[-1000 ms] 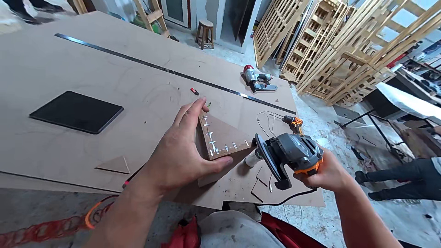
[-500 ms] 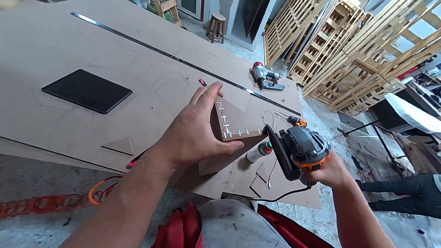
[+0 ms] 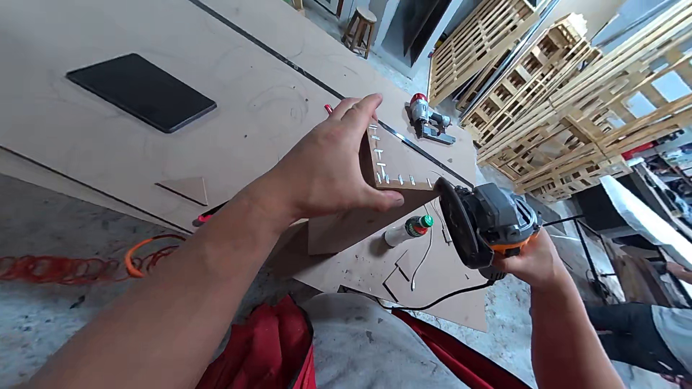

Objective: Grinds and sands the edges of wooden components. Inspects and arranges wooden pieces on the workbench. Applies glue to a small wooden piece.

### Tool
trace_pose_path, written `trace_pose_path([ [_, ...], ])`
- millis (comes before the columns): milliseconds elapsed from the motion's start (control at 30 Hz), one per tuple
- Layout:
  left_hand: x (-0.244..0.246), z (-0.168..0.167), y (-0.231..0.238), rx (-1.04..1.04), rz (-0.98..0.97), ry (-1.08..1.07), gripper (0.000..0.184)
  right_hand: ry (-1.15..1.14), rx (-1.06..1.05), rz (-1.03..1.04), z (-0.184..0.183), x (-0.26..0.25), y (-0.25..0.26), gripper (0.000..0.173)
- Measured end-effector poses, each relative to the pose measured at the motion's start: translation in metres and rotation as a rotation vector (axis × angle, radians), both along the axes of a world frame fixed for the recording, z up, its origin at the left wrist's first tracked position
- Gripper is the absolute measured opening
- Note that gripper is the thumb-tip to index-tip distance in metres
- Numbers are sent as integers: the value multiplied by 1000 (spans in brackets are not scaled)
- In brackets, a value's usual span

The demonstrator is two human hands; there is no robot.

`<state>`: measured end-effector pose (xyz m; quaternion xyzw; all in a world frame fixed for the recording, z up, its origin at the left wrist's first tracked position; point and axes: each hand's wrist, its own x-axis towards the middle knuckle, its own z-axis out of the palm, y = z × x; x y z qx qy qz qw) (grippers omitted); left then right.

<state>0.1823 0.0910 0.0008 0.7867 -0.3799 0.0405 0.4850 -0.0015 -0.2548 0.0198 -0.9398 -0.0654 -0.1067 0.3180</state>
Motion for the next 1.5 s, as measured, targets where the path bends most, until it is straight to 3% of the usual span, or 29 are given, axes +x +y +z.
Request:
trace_pose_path([
  [633, 4, 1, -3, 16, -5, -8, 125, -24, -14, 2, 4, 5, -2, 70],
  [1000, 3, 3, -1, 27, 6, 1, 127, -31, -155, 31, 25, 5, -8, 69],
  [1200, 1, 3, 8, 17, 2, 17, 124, -51, -34, -105, -9, -9, -20, 68],
  [1500, -3, 9, 12, 37, -58, 73, 128, -107, 264, -125, -72, -3, 13, 63],
])
